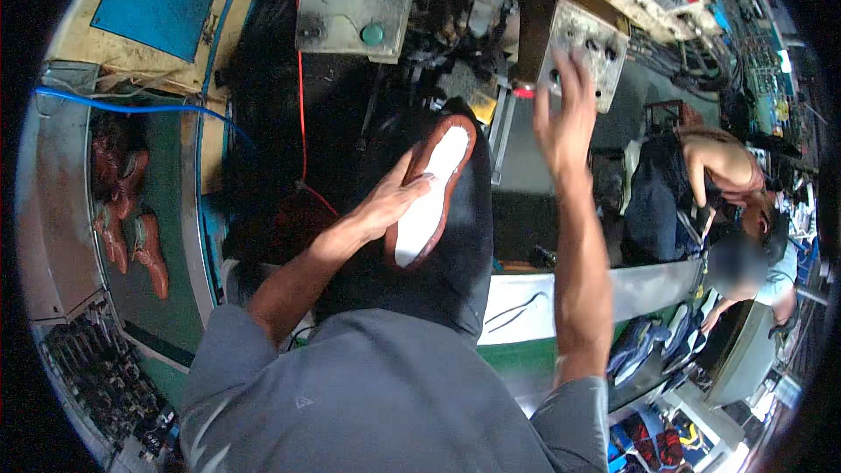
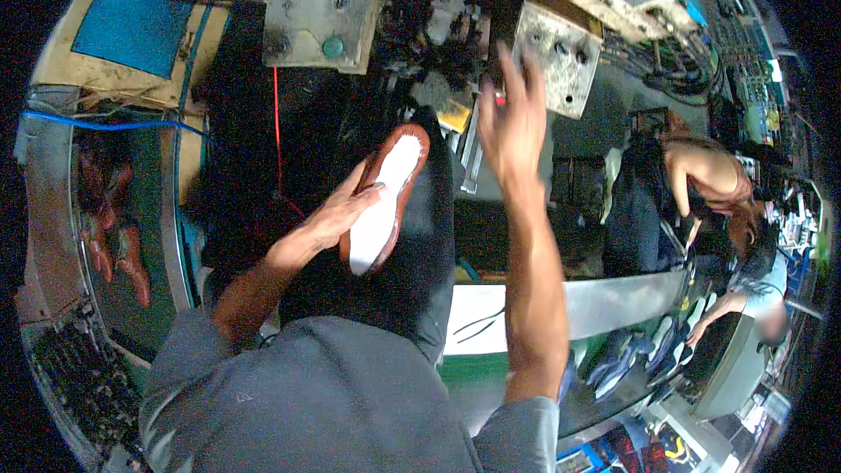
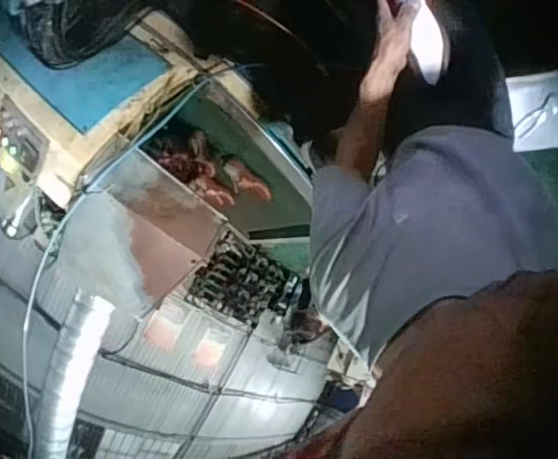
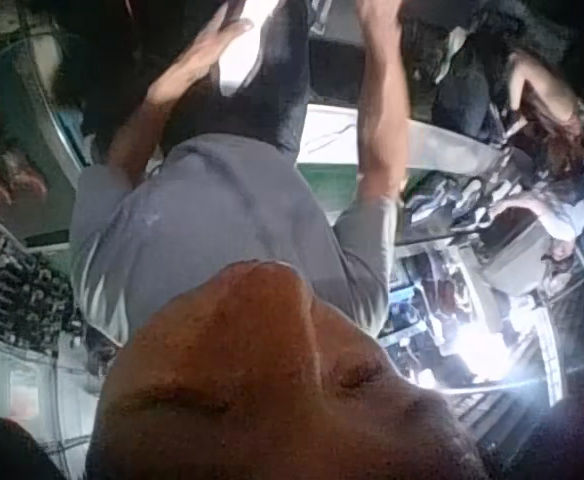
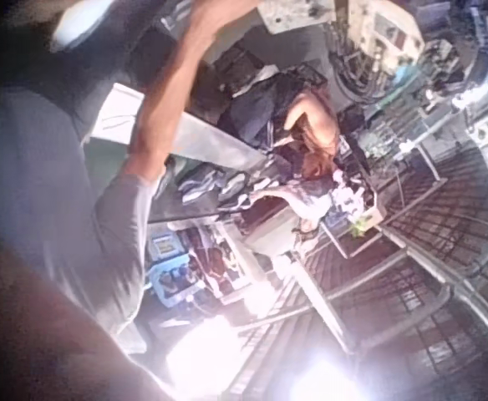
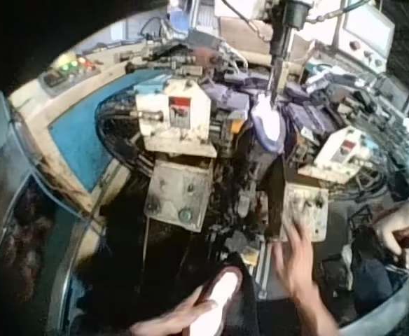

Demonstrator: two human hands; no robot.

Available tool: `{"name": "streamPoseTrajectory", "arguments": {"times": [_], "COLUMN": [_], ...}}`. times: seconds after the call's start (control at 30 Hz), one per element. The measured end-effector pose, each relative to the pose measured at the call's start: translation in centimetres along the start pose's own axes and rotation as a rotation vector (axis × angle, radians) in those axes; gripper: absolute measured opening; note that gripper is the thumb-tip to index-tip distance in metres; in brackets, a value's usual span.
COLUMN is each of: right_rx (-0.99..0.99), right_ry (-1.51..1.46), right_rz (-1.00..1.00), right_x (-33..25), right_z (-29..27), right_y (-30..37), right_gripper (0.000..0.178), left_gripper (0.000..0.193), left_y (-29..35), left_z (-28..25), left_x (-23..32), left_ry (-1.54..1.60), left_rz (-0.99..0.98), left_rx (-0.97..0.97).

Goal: Operating a press machine to attach soles to shoes in a factory setting.

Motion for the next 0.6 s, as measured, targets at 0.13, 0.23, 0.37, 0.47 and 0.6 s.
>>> {"name": "streamPoseTrajectory", "arguments": {"times": [0.13,0.23,0.37,0.47,0.6], "right_rx": [-0.155,-0.076,-0.212,-0.112,0.201], "right_ry": [0.210,0.312,0.411,0.436,0.448], "right_rz": [0.627,1.085,1.405,1.415,1.258], "right_x": [8.2,7.4,5.7,4.6,3.8], "right_z": [-3.4,-8.1,-8.7,-7.0,-5.1], "right_y": [31.0,49.9,57.3,55.6,56.4], "right_gripper": [0.058,0.066,0.072,0.070,0.048], "left_gripper": [0.094,0.110,0.083,0.066,0.061], "left_y": [-0.7,0.3,-1.1,-4.1,-4.3], "left_z": [0.4,1.6,0.7,0.5,1.8], "left_x": [-4.6,-2.7,0.5,0.8,-1.9], "left_ry": [-0.210,-0.759,-0.993,-0.857,-0.782], "left_rz": [0.057,-0.020,-0.155,0.077,0.200], "left_rx": [0.014,-0.097,-0.132,-0.133,0.147]}}
Point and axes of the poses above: each hand's wrist, its own y-axis away from the middle knuckle, its own z-axis out of the palm, x = y × z, the point moved 3 cm from there along -y, towards the middle knuckle, and after that the axes turned 1 degree about -x, right-handed, at the moved point
